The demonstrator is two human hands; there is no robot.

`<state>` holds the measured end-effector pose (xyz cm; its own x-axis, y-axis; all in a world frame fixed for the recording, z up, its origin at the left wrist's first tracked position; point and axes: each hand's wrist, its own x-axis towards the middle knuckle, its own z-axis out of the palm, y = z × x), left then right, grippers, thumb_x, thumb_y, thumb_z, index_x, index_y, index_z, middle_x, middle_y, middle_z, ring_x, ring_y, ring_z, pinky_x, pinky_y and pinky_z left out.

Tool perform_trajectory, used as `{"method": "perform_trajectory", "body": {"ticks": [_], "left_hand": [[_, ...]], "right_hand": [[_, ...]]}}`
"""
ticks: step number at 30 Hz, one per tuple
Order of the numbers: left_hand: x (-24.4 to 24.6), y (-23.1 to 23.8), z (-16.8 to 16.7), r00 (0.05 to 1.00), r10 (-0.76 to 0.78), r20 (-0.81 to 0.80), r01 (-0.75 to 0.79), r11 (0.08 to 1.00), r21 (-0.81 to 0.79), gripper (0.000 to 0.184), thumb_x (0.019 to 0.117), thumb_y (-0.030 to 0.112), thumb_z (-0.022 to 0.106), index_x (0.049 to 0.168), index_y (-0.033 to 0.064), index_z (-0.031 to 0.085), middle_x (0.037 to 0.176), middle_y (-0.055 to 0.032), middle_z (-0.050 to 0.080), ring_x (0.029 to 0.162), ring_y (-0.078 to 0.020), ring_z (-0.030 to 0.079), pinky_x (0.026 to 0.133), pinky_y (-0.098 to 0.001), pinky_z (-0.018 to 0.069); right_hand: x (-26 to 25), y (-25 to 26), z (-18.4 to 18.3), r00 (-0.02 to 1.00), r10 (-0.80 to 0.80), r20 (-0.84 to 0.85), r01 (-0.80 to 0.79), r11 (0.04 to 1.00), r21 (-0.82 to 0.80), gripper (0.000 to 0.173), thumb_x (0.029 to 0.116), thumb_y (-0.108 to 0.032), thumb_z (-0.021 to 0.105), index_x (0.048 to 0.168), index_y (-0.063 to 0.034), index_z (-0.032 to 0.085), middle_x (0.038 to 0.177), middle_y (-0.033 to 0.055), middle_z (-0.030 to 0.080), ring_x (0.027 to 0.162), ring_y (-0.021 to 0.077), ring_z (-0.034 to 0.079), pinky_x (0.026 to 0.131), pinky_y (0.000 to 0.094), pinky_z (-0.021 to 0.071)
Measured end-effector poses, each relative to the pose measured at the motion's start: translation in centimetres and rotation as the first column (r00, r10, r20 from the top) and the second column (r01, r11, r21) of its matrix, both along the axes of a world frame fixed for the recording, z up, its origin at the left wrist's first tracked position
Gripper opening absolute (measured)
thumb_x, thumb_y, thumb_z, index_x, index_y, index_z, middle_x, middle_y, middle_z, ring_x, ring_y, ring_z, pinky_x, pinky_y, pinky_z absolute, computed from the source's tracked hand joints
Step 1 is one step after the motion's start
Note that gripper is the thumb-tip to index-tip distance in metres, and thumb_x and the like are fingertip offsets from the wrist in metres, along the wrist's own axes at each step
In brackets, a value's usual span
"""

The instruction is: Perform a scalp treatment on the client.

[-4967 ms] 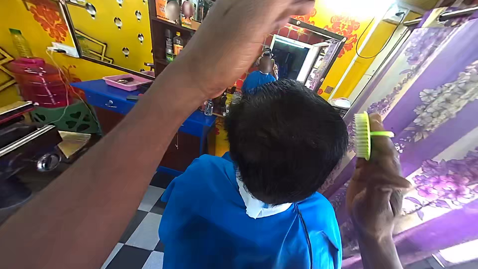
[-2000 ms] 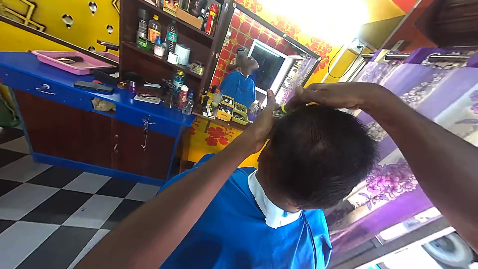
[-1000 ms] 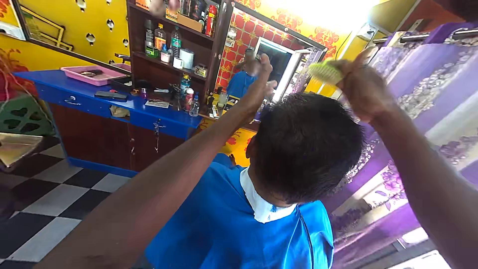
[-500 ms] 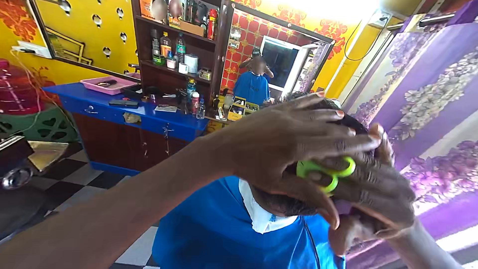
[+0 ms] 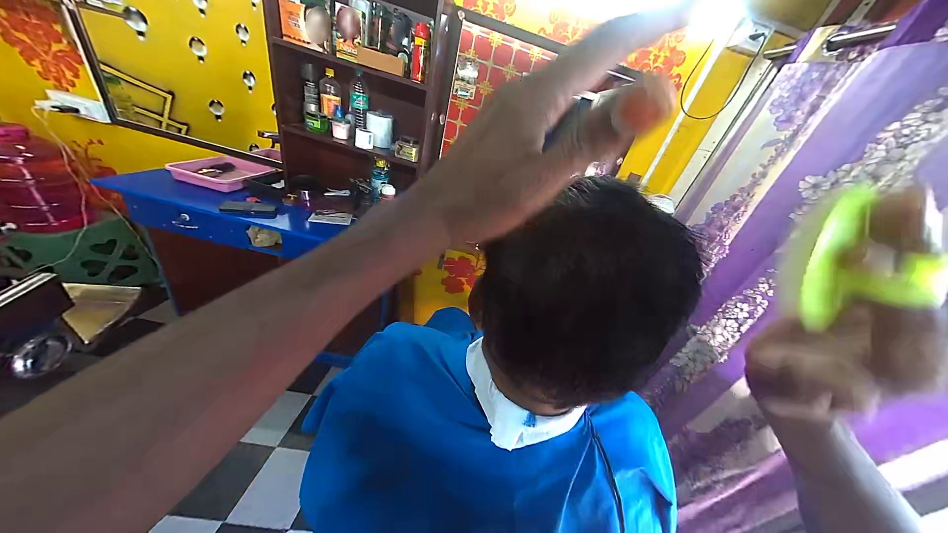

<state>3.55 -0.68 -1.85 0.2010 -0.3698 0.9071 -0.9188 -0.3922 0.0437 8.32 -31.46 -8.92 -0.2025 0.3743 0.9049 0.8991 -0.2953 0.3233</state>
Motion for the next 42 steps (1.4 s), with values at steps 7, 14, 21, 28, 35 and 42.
{"method": "perform_trajectory", "body": {"ticks": [7, 14, 21, 28, 35, 42], "left_hand": [[7.0, -3.0, 3.2, 0.769, 0.109, -0.630, -0.086, 0.994, 0.068, 0.077, 0.1063, 0.060, 0.008, 0.161, 0.0118, 0.031, 0.161, -0.0121, 0.039, 0.144, -0.0256, 0.043, 0.118, -0.0505, 0.0339], [4.3, -5.6, 4.6, 0.685, 0.301, -0.664, 0.120, 0.852, 0.510, 0.080, 0.1060, 0.062, 0.009, 0.139, 0.0113, 0.062, 0.138, -0.0079, 0.064, 0.131, -0.0186, 0.057, 0.110, -0.0465, 0.0399], [1.7, -6.5, 0.8, 0.995, 0.055, -0.081, 0.025, 0.661, 0.750, 0.051, 0.1044, 0.057, 0.042, 0.122, 0.0220, 0.074, 0.098, 0.0080, 0.074, 0.104, -0.0037, 0.067, 0.122, -0.0482, 0.0314], [-0.2, -5.3, 0.7, 0.996, -0.084, -0.043, 0.093, 0.805, 0.586, 0.048, 0.1066, 0.044, 0.047, 0.129, 0.0100, 0.070, 0.109, -0.0001, 0.075, 0.111, -0.0083, 0.066, 0.122, -0.0459, 0.0308], [-0.3, -3.1, 2.1, 0.992, -0.099, -0.083, 0.114, 0.972, 0.205, 0.049, 0.1122, 0.033, 0.029, 0.132, 0.0042, 0.064, 0.130, -0.0034, 0.067, 0.126, -0.0063, 0.058, 0.107, -0.0275, 0.0477], [-0.3, -0.3, 0.2, 0.996, -0.017, -0.089, 0.027, 0.994, 0.109, 0.051, 0.1118, 0.036, 0.029, 0.131, 0.0051, 0.065, 0.126, -0.0033, 0.068, 0.119, -0.0054, 0.060, 0.101, -0.0268, 0.0483]], "right_hand": [[4.9, 5.5, -0.3, 0.146, 0.490, -0.860, -0.142, 0.870, 0.472, 0.066, 0.1068, -0.058, 0.011, 0.132, -0.0220, 0.060, 0.115, -0.0080, 0.071, 0.105, 0.0031, 0.066, 0.090, 0.0280, 0.0576], [2.3, 4.7, -4.8, 0.541, 0.621, -0.567, -0.513, 0.778, 0.362, 0.082, 0.1020, -0.069, 0.015, 0.142, -0.0122, 0.059, 0.157, 0.0059, 0.047, 0.148, 0.0234, 0.039, 0.122, 0.0419, 0.0332], [0.3, 4.3, -10.8, 0.983, 0.148, -0.108, -0.149, 0.989, 0.006, 0.062, 0.0983, -0.071, 0.041, 0.138, -0.0290, 0.064, 0.148, -0.0154, 0.056, 0.144, 0.0106, 0.043, 0.124, 0.0488, 0.0269], [-1.7, 3.1, -12.4, 0.983, 0.135, 0.128, -0.072, 0.910, -0.409, 0.046, 0.1055, -0.051, 0.047, 0.126, -0.0148, 0.067, 0.147, -0.0062, 0.059, 0.146, 0.0105, 0.041, 0.125, 0.0361, 0.0210], [-0.7, 4.0, -2.7, 0.999, -0.047, 0.017, 0.049, 0.989, -0.142, 0.066, 0.1006, -0.065, 0.042, 0.143, -0.0178, 0.059, 0.157, -0.0007, 0.048, 0.152, 0.0206, 0.033, 0.127, 0.0574, 0.0157], [-2.4, 4.0, -8.6, 0.972, -0.004, 0.236, 0.128, 0.849, -0.513, 0.044, 0.1062, -0.047, 0.048, 0.132, -0.0156, 0.065, 0.148, -0.0044, 0.058, 0.147, 0.0111, 0.039, 0.127, 0.0388, 0.0183]]}}
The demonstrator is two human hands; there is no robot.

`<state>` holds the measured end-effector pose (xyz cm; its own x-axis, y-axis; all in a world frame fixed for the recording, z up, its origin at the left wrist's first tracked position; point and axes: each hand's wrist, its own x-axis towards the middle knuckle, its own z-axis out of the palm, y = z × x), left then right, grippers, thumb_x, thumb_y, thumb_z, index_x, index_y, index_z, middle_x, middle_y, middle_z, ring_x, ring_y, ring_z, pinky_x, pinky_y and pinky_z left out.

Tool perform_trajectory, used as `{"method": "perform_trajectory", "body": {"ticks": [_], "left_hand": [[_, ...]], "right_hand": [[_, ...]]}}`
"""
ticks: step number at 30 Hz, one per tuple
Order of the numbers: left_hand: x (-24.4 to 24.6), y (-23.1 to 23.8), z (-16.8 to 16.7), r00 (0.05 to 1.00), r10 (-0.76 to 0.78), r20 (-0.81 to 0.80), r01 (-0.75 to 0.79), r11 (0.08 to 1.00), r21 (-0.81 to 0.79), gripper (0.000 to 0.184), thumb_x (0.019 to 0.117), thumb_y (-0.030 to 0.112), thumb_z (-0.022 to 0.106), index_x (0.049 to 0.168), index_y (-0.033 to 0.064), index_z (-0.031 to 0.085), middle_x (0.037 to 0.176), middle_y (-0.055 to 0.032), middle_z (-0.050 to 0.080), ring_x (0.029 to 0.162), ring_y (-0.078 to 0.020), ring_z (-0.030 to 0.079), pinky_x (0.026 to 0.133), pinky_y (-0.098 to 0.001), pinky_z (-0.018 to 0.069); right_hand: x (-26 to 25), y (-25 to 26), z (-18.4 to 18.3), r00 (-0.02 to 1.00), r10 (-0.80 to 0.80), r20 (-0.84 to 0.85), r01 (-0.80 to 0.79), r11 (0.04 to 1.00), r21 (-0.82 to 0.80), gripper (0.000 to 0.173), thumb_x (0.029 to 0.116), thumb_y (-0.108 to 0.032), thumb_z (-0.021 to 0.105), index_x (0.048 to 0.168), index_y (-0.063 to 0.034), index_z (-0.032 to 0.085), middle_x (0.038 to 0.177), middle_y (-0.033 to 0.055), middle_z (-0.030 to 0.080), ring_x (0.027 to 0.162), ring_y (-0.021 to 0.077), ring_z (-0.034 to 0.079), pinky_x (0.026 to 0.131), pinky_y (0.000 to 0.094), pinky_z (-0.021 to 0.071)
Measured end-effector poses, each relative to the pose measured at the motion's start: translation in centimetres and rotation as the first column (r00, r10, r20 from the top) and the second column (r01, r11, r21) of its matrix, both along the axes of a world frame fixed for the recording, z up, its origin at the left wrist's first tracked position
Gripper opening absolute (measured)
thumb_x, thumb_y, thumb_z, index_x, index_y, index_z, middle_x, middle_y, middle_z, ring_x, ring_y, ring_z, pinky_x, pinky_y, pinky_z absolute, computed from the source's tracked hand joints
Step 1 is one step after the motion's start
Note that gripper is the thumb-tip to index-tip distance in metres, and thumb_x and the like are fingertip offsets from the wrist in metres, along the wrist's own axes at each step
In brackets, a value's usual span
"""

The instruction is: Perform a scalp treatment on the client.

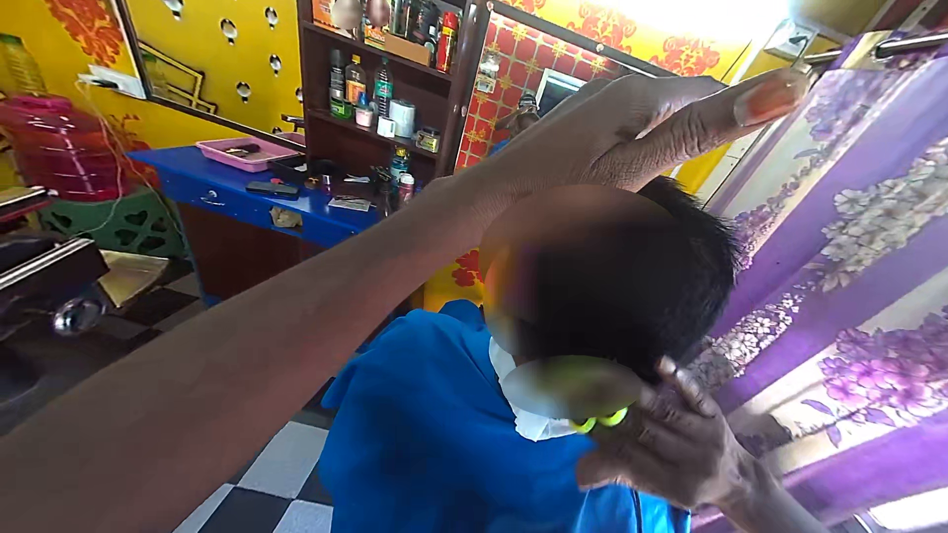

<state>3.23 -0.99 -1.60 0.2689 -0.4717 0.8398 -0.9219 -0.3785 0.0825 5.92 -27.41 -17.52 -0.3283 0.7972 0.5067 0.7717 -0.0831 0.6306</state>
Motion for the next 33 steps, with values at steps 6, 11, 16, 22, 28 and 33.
{"method": "perform_trajectory", "body": {"ticks": [6, 11, 16, 22, 28, 33], "left_hand": [[0.6, 1.7, -0.8, 0.997, -0.059, -0.058, 0.048, 0.984, -0.173, 0.054, 0.1125, 0.035, 0.025, 0.133, 0.0017, 0.063, 0.130, -0.0059, 0.067, 0.125, -0.0083, 0.058, 0.109, -0.0309, 0.0464], [1.5, 2.8, -1.5, 0.996, -0.041, -0.083, 0.015, 0.959, -0.285, 0.058, 0.1126, 0.034, 0.021, 0.130, -0.0007, 0.063, 0.128, -0.0090, 0.067, 0.125, -0.0117, 0.059, 0.110, -0.0324, 0.0459], [1.8, 4.9, -2.8, 0.993, -0.055, -0.105, 0.019, 0.947, -0.321, 0.063, 0.1127, 0.038, 0.018, 0.134, -0.0041, 0.060, 0.134, -0.0139, 0.064, 0.132, -0.0185, 0.056, 0.117, -0.0391, 0.0413], [3.5, 6.5, -5.4, 0.904, -0.253, -0.344, -0.068, 0.710, -0.701, 0.069, 0.1102, 0.048, 0.011, 0.150, 0.0040, 0.046, 0.153, -0.0088, 0.049, 0.141, -0.0182, 0.046, 0.117, -0.0395, 0.0372], [8.7, 6.7, -11.9, 0.624, -0.630, -0.463, -0.325, 0.330, -0.886, 0.084, 0.1016, 0.070, 0.009, 0.159, 0.0129, 0.031, 0.159, -0.0135, 0.039, 0.141, -0.0283, 0.045, 0.113, -0.0463, 0.0401], [8.6, 4.2, -13.0, 0.511, -0.677, -0.529, -0.351, 0.398, -0.848, 0.087, 0.1004, 0.071, 0.006, 0.160, 0.0106, 0.027, 0.159, -0.0152, 0.039, 0.143, -0.0290, 0.044, 0.114, -0.0455, 0.0380]], "right_hand": [[-2.4, 1.7, 6.2, 0.995, -0.012, -0.102, 0.025, 0.992, 0.123, 0.042, 0.1039, -0.053, 0.050, 0.130, -0.0227, 0.064, 0.148, -0.0092, 0.056, 0.148, 0.0090, 0.037, 0.128, 0.0423, 0.0173], [-1.2, 3.9, 7.2, 0.984, -0.177, 0.008, 0.177, 0.984, 0.024, 0.055, 0.1048, -0.056, 0.044, 0.133, -0.0149, 0.067, 0.150, 0.0038, 0.056, 0.150, 0.0214, 0.036, 0.127, 0.0552, 0.0153], [-3.1, 3.4, 3.8, 0.998, -0.058, -0.016, 0.047, 0.915, -0.401, 0.042, 0.1076, -0.042, 0.046, 0.126, -0.0091, 0.066, 0.140, 0.0061, 0.063, 0.145, 0.0211, 0.044, 0.125, 0.0409, 0.0237], [-2.0, 6.5, 15.0, 0.965, -0.037, -0.260, 0.021, 0.998, -0.064, 0.059, 0.1046, -0.060, 0.040, 0.123, -0.0123, 0.070, 0.135, 0.0023, 0.067, 0.138, 0.0169, 0.052, 0.126, 0.0525, 0.0241], [5.5, 14.9, 22.5, 0.696, -0.516, -0.500, 0.349, 0.851, -0.393, 0.069, 0.1068, -0.057, 0.018, 0.121, -0.0154, 0.073, 0.119, 0.0006, 0.071, 0.113, 0.0118, 0.065, 0.099, 0.0439, 0.0497], [7.8, 17.3, 22.2, 0.279, -0.862, -0.423, 0.396, 0.504, -0.767, 0.077, 0.1055, -0.062, 0.014, 0.123, -0.0118, 0.069, 0.121, 0.0076, 0.070, 0.115, 0.0209, 0.064, 0.101, 0.0492, 0.0464]]}}
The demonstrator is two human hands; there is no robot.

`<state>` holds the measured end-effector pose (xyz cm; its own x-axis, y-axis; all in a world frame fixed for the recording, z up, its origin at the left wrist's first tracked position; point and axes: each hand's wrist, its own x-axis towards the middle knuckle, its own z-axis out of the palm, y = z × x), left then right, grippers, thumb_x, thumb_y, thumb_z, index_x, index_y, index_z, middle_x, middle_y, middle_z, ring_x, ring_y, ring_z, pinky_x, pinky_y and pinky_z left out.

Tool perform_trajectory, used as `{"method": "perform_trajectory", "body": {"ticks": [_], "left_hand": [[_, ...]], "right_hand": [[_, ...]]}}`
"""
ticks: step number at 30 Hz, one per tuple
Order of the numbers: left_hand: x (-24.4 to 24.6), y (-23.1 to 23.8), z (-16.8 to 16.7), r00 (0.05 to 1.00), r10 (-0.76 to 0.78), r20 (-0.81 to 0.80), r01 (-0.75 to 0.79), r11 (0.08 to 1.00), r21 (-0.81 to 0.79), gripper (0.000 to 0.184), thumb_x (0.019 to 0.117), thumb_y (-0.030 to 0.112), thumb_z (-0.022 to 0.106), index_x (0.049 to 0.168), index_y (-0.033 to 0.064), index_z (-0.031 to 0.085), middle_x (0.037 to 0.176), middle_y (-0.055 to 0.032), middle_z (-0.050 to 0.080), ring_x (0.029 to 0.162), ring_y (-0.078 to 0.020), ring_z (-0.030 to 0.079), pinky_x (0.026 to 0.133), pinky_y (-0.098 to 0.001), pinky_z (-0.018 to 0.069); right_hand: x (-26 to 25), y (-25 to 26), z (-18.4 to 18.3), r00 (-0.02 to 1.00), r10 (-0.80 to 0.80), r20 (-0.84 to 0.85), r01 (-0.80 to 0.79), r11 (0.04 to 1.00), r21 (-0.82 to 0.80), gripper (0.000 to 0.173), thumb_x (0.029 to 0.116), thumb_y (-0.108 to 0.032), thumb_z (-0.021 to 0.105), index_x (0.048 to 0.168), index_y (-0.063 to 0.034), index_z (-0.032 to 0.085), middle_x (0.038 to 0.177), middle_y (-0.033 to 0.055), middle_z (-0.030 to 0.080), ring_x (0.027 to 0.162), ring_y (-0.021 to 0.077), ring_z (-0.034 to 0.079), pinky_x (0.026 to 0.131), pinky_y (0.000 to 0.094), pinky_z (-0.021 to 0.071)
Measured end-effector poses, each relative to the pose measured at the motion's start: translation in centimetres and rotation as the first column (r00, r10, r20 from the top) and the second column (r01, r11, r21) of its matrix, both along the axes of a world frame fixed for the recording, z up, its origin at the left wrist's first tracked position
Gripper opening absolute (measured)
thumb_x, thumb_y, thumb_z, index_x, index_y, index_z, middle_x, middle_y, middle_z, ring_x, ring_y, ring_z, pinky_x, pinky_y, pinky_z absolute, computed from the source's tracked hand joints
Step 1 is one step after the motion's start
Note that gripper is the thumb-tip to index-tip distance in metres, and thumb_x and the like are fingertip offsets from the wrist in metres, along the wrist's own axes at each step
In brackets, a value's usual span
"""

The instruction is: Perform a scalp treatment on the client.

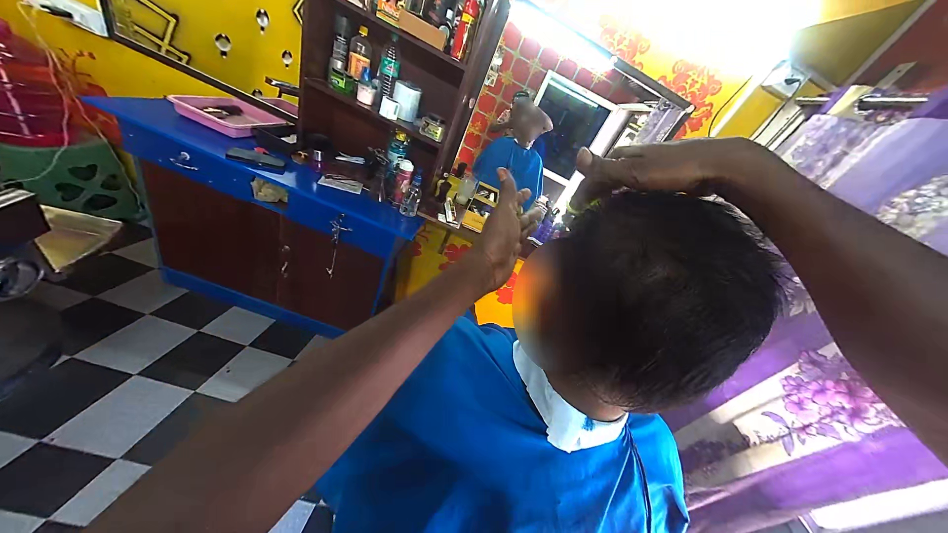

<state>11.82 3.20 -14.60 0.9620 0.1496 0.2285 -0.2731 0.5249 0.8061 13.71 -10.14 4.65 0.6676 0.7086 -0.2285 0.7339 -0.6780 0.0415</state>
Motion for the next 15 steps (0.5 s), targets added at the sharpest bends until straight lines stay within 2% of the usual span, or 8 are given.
{"method": "perform_trajectory", "body": {"ticks": [3, 5, 6, 7, 9, 11, 13, 15], "left_hand": [[-1.2, -1.7, 1.0, 0.991, -0.091, 0.095, 0.080, 0.990, 0.117, 0.087, 0.0995, 0.071, 0.002, 0.160, 0.0140, 0.028, 0.151, -0.0143, 0.050, 0.135, -0.0260, 0.051, 0.107, -0.0458, 0.0432], [-2.4, -2.8, 1.8, 0.965, -0.112, 0.236, 0.080, 0.987, 0.140, 0.082, 0.1028, 0.066, 0.003, 0.156, 0.0127, 0.036, 0.145, -0.0111, 0.054, 0.131, -0.0202, 0.053, 0.107, -0.0423, 0.0444], [-3.2, -3.3, 2.2, 0.946, -0.097, 0.310, 0.053, 0.988, 0.146, 0.078, 0.1048, 0.062, 0.005, 0.151, 0.0120, 0.042, 0.140, -0.0082, 0.057, 0.127, -0.0153, 0.055, 0.107, -0.0386, 0.0457], [-3.9, -3.8, 2.5, 0.924, -0.076, 0.374, 0.024, 0.989, 0.144, 0.074, 0.1064, 0.059, 0.007, 0.148, 0.0115, 0.045, 0.136, -0.0058, 0.059, 0.124, -0.0114, 0.056, 0.106, -0.0351, 0.0467], [-4.7, -4.2, 2.4, 0.860, -0.079, 0.504, -0.020, 0.982, 0.188, 0.073, 0.1079, 0.054, 0.008, 0.155, 0.0074, 0.038, 0.149, -0.0073, 0.051, 0.133, -0.0110, 0.051, 0.112, -0.0340, 0.0413], [-5.3, -4.5, 2.3, 0.789, -0.070, 0.610, -0.091, 0.969, 0.229, 0.072, 0.1093, 0.050, 0.011, 0.156, 0.0023, 0.035, 0.153, -0.0103, 0.048, 0.138, -0.0133, 0.047, 0.116, -0.0342, 0.0387], [-5.9, -4.7, 2.1, 0.740, -0.076, 0.668, -0.143, 0.953, 0.267, 0.075, 0.1087, 0.053, 0.013, 0.157, -0.0020, 0.030, 0.157, -0.0137, 0.043, 0.146, -0.0171, 0.040, 0.122, -0.0363, 0.0326], [-6.5, -4.9, 2.0, 0.704, -0.084, 0.705, -0.183, 0.938, 0.295, 0.086, 0.1058, 0.061, 0.013, 0.158, -0.0054, 0.027, 0.160, -0.0161, 0.040, 0.149, -0.0192, 0.036, 0.124, -0.0375, 0.0293]], "right_hand": [[-2.2, -0.8, 0.3, 0.997, 0.016, -0.074, -0.015, 1.000, 0.014, 0.073, 0.1069, -0.058, 0.012, 0.123, -0.0139, 0.068, 0.120, 0.0018, 0.069, 0.114, 0.0130, 0.063, 0.101, 0.0399, 0.0476], [-4.2, -1.9, 0.8, 0.991, 0.128, -0.049, -0.126, 0.991, 0.039, 0.070, 0.1068, -0.057, 0.015, 0.124, -0.0161, 0.068, 0.120, -0.0040, 0.070, 0.116, 0.0062, 0.062, 0.102, 0.0317, 0.0483], [-4.9, -2.5, 1.0, 0.979, 0.204, 0.000, -0.203, 0.978, 0.037, 0.070, 0.1045, -0.062, 0.018, 0.124, -0.0194, 0.070, 0.120, -0.0066, 0.070, 0.116, 0.0035, 0.062, 0.102, 0.0293, 0.0487], [-5.5, -3.1, 1.2, 0.959, 0.278, 0.048, -0.279, 0.960, 0.017, 0.072, 0.1017, -0.068, 0.021, 0.126, -0.0221, 0.071, 0.125, -0.0066, 0.069, 0.121, 0.0044, 0.060, 0.107, 0.0317, 0.0471], [-6.6, -4.5, 0.7, 0.871, 0.467, 0.154, -0.468, 0.883, -0.030, 0.072, 0.0991, -0.074, 0.025, 0.127, -0.0261, 0.071, 0.127, -0.0084, 0.069, 0.127, 0.0060, 0.058, 0.114, 0.0373, 0.0430], [-7.7, -6.1, -0.8, 0.733, 0.601, 0.318, -0.614, 0.786, -0.071, 0.068, 0.0978, -0.074, 0.029, 0.116, -0.0274, 0.074, 0.114, -0.0116, 0.071, 0.120, 0.0065, 0.060, 0.111, 0.0403, 0.0441], [-9.1, -7.6, -2.8, 0.632, 0.633, 0.448, -0.649, 0.748, -0.141, 0.073, 0.0960, -0.076, 0.031, 0.117, -0.0209, 0.074, 0.114, -0.0058, 0.072, 0.125, 0.0152, 0.061, 0.120, 0.0554, 0.0318], [-10.3, -8.8, -4.8, 0.545, 0.624, 0.560, -0.641, 0.741, -0.201, 0.074, 0.0962, -0.075, 0.032, 0.115, -0.0178, 0.074, 0.119, 0.0005, 0.072, 0.130, 0.0210, 0.059, 0.123, 0.0605, 0.0259]]}}
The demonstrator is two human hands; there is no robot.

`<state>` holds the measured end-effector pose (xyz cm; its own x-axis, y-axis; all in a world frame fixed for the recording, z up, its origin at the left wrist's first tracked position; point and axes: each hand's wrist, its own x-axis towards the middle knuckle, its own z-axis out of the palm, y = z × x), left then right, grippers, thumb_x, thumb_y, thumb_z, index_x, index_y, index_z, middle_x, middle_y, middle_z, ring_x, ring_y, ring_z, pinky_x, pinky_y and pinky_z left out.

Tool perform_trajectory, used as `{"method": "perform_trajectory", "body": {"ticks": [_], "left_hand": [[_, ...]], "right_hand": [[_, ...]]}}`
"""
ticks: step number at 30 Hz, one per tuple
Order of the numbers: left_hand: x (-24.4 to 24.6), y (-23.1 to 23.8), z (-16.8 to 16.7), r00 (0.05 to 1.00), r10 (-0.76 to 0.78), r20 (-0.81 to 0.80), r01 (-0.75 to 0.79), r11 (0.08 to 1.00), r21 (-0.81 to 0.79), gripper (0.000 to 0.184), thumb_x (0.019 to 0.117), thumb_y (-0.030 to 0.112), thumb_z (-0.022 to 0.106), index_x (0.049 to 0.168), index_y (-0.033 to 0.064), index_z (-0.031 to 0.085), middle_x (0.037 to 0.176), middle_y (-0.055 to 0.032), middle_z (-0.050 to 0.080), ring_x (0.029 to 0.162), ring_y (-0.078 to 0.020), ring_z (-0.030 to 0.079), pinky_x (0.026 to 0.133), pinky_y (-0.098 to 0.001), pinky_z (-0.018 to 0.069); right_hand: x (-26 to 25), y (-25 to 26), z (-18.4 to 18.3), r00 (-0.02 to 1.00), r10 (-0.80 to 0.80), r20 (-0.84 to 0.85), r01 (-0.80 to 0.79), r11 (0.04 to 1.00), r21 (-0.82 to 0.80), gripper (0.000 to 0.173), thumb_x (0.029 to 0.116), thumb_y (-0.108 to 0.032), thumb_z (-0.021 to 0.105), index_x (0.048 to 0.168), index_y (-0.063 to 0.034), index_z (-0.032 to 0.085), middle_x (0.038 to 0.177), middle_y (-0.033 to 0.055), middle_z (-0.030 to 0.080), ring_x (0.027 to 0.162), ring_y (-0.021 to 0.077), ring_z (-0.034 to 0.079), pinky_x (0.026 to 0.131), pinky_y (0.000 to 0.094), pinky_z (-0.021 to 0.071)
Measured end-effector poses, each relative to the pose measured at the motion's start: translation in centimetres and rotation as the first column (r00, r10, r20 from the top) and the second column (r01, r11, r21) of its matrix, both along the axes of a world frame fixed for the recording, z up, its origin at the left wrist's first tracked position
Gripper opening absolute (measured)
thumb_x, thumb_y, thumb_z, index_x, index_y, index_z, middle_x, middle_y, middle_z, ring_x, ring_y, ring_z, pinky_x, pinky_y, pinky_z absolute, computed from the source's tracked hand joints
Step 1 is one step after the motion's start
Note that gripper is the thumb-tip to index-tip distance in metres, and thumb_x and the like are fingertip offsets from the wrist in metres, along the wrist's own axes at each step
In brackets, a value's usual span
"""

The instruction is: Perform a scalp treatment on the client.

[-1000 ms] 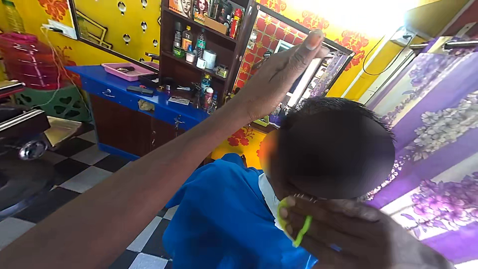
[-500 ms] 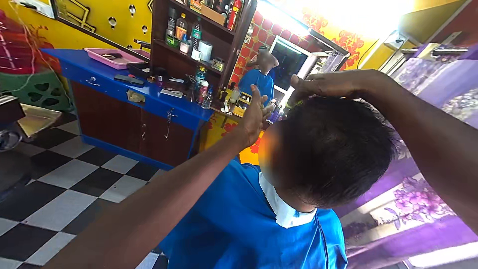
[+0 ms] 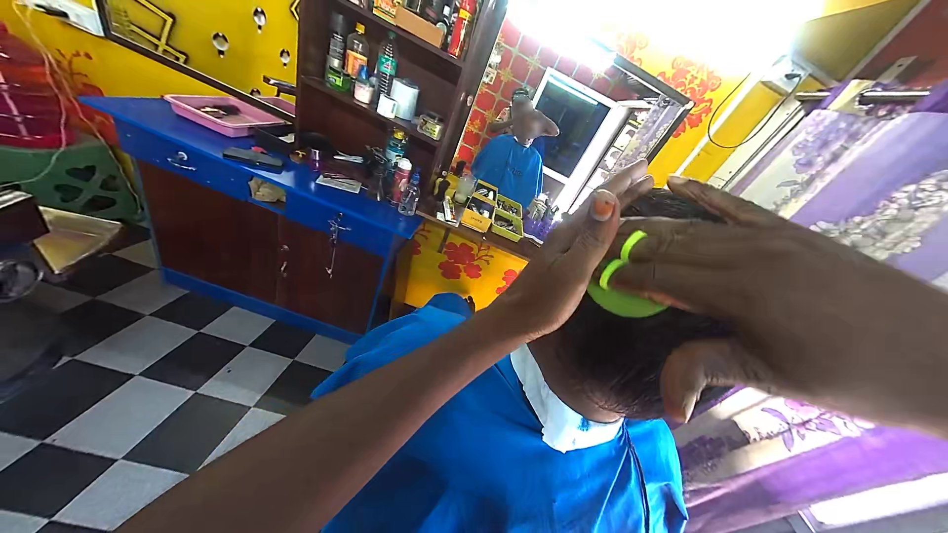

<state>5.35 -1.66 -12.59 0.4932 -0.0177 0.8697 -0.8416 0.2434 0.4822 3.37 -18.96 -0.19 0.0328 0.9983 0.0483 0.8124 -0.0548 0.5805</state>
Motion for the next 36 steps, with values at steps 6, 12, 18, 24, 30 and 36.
{"method": "perform_trajectory", "body": {"ticks": [6, 12, 18, 24, 30, 36], "left_hand": [[-0.6, 0.0, -0.3, 0.999, -0.010, 0.043, 0.009, 1.000, 0.012, 0.091, 0.1035, 0.067, 0.016, 0.155, -0.0071, 0.032, 0.160, -0.0166, 0.039, 0.150, -0.0200, 0.034, 0.125, -0.0384, 0.0264], [-1.0, 2.8, 0.3, 0.999, 0.053, 0.013, -0.052, 0.997, -0.056, 0.096, 0.0996, 0.072, 0.008, 0.158, -0.0015, 0.029, 0.165, -0.0112, 0.032, 0.154, -0.0219, 0.027, 0.127, -0.0448, 0.0217], [-0.8, 5.0, 0.8, 0.993, 0.051, -0.111, -0.078, 0.963, -0.259, 0.088, 0.1019, 0.066, 0.003, 0.159, 0.0044, 0.029, 0.163, -0.0082, 0.036, 0.152, -0.0211, 0.031, 0.124, -0.0416, 0.0249], [-0.2, 5.2, 0.5, 0.983, 0.016, -0.183, -0.071, 0.953, -0.294, 0.081, 0.1050, 0.061, 0.006, 0.159, 0.0066, 0.031, 0.164, -0.0069, 0.035, 0.153, -0.0208, 0.028, 0.126, -0.0415, 0.0218], [0.3, 5.9, -0.2, 0.976, 0.016, -0.219, -0.077, 0.959, -0.273, 0.077, 0.1072, 0.056, 0.008, 0.156, 0.0040, 0.036, 0.161, -0.0082, 0.040, 0.150, -0.0188, 0.033, 0.124, -0.0399, 0.0251], [0.7, 5.8, 0.6, 0.981, 0.009, -0.194, -0.053, 0.973, -0.225, 0.073, 0.1090, 0.052, 0.009, 0.154, 0.0013, 0.038, 0.160, -0.0103, 0.041, 0.149, -0.0191, 0.036, 0.123, -0.0373, 0.0272]], "right_hand": [[-1.4, -3.0, -6.6, 0.986, 0.090, 0.143, -0.102, 0.991, 0.081, 0.063, 0.1059, -0.060, 0.030, 0.124, -0.0131, 0.068, 0.139, 0.0068, 0.063, 0.146, 0.0253, 0.043, 0.126, 0.0516, 0.0230], [-3.0, -3.8, -10.4, 0.993, 0.117, 0.012, -0.114, 0.985, -0.133, 0.053, 0.1076, -0.052, 0.036, 0.111, -0.0084, 0.066, 0.129, 0.0101, 0.068, 0.140, 0.0271, 0.050, 0.123, 0.0453, 0.0285], [-0.9, 3.1, -1.9, 0.989, 0.144, 0.030, -0.147, 0.980, 0.132, 0.061, 0.1053, -0.058, 0.037, 0.110, -0.0096, 0.075, 0.109, 0.0079, 0.074, 0.117, 0.0238, 0.066, 0.119, 0.0534, 0.0335], [0.0, 5.2, -1.7, 0.987, -0.108, 0.117, 0.112, 0.993, -0.025, 0.082, 0.0950, -0.079, 0.022, 0.083, -0.0146, 0.072, 0.082, 0.0032, 0.070, 0.097, 0.0257, 0.071, 0.117, 0.0624, 0.0316], [-3.6, -0.9, -10.3, 0.993, -0.020, 0.119, 0.023, 1.000, -0.020, 0.074, 0.1021, -0.068, 0.028, 0.109, -0.0074, 0.070, 0.121, 0.0107, 0.071, 0.137, 0.0314, 0.053, 0.123, 0.0536, 0.0284], [-3.8, -4.1, -8.1, 0.993, 0.107, -0.054, -0.093, 0.971, 0.221, 0.057, 0.1053, -0.059, 0.038, 0.116, -0.0134, 0.071, 0.130, 0.0044, 0.070, 0.138, 0.0210, 0.053, 0.124, 0.0484, 0.0294]]}}
